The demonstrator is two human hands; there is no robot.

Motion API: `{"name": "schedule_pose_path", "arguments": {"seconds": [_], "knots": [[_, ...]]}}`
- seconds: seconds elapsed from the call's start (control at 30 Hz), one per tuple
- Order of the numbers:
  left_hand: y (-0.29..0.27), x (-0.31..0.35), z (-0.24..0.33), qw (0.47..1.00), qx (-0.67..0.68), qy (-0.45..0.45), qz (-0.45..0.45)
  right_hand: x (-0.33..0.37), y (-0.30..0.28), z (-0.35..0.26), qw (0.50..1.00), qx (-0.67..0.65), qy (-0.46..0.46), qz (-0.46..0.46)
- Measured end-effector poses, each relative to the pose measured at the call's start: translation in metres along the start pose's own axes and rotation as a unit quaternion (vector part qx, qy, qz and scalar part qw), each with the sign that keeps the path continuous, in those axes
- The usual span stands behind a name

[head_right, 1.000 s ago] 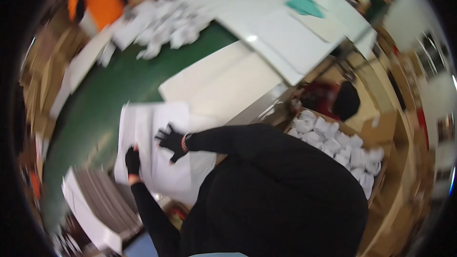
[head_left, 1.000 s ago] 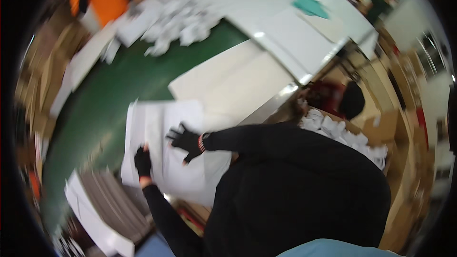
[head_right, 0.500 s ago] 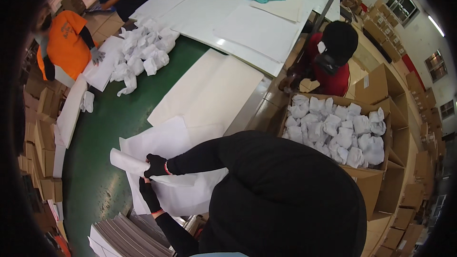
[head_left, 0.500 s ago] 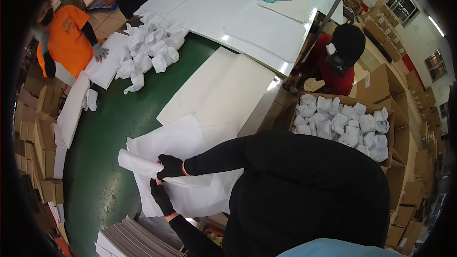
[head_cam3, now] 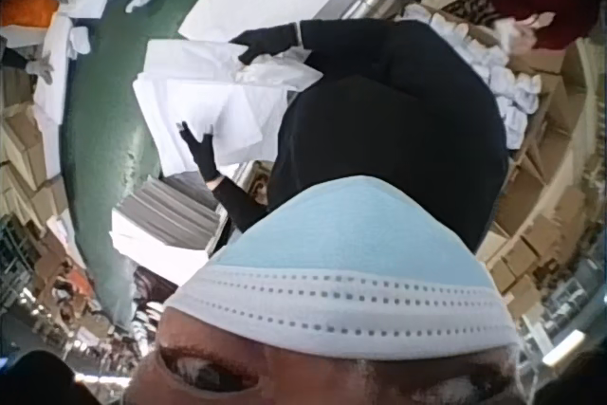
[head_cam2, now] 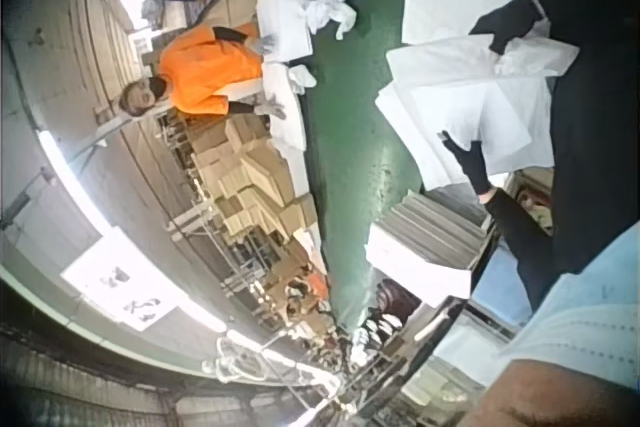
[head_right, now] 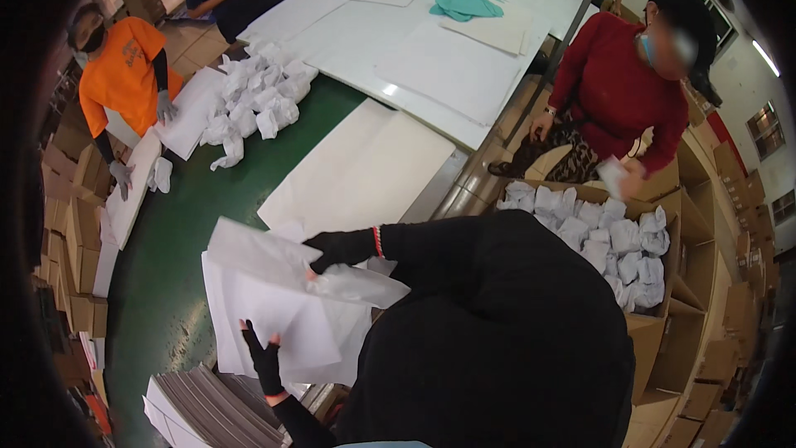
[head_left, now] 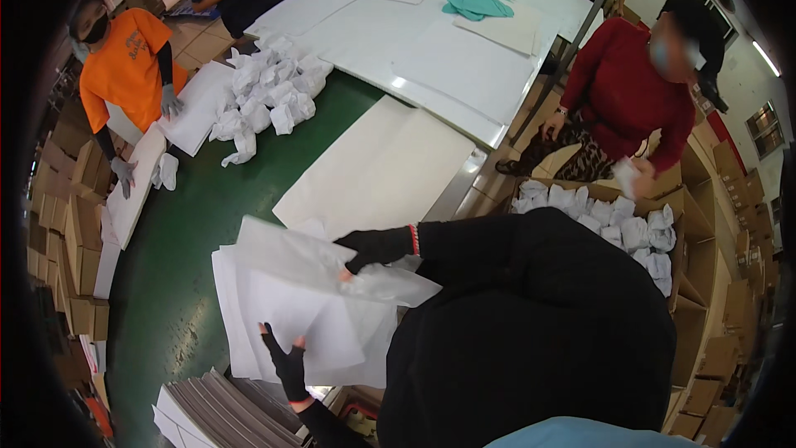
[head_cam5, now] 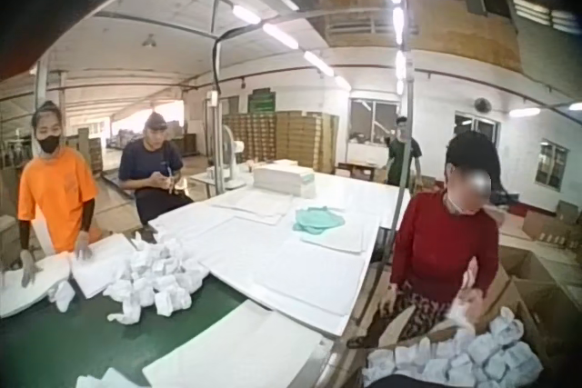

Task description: The person wraps small white items in white paper sheets at a workstation. They pick up a sheet, place an item in the center, fold the paper around it, and place the wrapped bundle into a cardboard box. The process is repeated continuously with other workers visible in the background.

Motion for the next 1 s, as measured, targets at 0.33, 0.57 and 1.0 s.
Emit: {"name": "schedule_pose_path", "arguments": {"seconds": [0.33,0.57,1.0], "knots": [[0.028,0.010,0.202,0.906,0.373,0.165,0.110,0.027,0.048,-0.070,0.961,0.226,-0.139,-0.073],[0.016,0.043,0.193,0.919,0.314,0.043,0.233,0.039,0.083,-0.052,0.956,0.202,-0.113,-0.180],[0.063,0.047,0.177,0.923,0.365,-0.066,0.106,0.055,0.077,-0.043,0.930,0.266,-0.190,-0.170]]}}
Point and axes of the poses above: each hand's wrist, its own x-axis away from the middle knuckle, its own y-axis out of the palm, z = x × y, the point moved 8 cm from there along -x, towards the middle knuckle, and after that the axes turned 1 degree about x, right-handed, at the moved point
